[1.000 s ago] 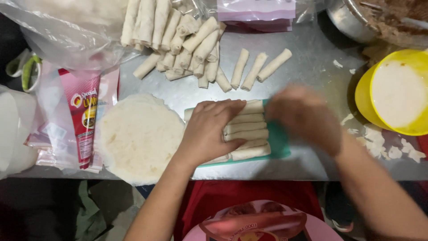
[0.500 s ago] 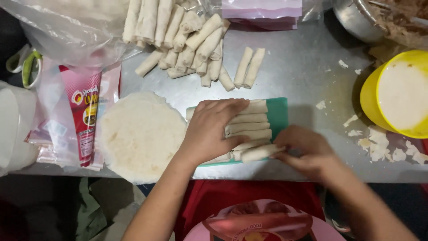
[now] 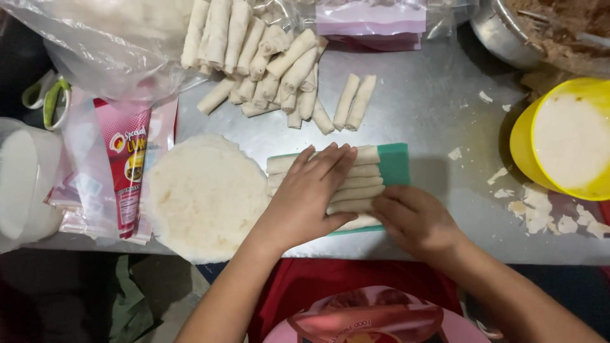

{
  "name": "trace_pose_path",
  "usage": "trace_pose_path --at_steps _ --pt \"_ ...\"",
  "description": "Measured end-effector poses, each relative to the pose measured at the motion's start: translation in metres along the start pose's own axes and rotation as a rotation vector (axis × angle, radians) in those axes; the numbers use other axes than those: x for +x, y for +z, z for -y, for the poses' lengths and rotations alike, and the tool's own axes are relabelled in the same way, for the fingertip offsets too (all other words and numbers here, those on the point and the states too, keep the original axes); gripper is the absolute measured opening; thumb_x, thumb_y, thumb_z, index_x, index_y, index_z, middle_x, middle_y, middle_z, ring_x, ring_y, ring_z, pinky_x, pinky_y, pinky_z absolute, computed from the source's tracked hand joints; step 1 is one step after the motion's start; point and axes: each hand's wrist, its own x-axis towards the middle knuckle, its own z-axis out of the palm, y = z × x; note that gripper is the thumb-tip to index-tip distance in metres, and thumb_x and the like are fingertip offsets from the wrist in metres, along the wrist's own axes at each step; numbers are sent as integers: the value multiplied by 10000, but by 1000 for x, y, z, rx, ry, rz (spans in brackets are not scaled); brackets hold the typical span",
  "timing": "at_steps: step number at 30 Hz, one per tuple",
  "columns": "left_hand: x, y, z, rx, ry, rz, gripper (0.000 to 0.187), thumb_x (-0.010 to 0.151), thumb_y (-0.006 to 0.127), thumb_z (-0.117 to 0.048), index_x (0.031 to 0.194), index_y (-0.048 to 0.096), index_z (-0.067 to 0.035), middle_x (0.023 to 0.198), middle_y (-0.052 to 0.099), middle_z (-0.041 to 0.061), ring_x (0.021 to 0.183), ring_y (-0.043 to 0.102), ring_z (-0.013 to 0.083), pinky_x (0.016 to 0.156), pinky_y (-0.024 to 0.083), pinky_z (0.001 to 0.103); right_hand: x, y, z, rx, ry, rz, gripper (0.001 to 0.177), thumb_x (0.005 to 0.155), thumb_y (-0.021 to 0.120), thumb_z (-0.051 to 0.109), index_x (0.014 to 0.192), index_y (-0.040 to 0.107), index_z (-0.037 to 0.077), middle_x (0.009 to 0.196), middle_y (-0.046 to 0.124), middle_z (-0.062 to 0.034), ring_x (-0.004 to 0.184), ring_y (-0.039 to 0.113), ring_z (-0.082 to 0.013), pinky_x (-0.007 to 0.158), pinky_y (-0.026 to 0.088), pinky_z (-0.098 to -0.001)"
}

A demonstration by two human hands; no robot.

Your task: Preparing spring rolls by rolling filling into wrappers and then carefully arranging them into plastic bags for packaging.

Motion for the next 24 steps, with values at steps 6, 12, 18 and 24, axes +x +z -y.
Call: trace_pose_path --at_steps 6,12,18,24 --pt "2 3 -4 94 -30 -33 1082 895 841 -567 1698 325 -58 1685 471 192 1589 421 367 1324 245 575 62 -42 -41 51 178 401 255 899 820 428 1083 815 252 1037 797 19 901 751 -209 758 542 -389" --pt "-1 1 -7 88 -56 -23 1098 858 881 -558 1687 351 -69 1685 484 189 1577 433 367 1324 222 570 128 -5 -120 -388 -7 104 321 1089 625 52 1368 765 126 1513 694 -163 1357 623 -426 976 488 -557" --pt "-3 2 -4 66 -19 -79 989 940 796 -570 1679 386 -55 1668 516 208 1586 446 397 1322 258 597 89 -30 -87 -136 273 172 266 1107 640 90 1350 655 -16 1323 655 -236 1232 613 -438 1050 470 -521" --pt "2 -2 -3 9 -39 -33 872 993 721 -489 1665 397 -38 1649 501 212 1574 427 376 1330 229 591 -35 -35 -11 275 723 396 587 904 556 576 1278 734 159 1327 745 -69 1202 752 -226 954 600 -387"
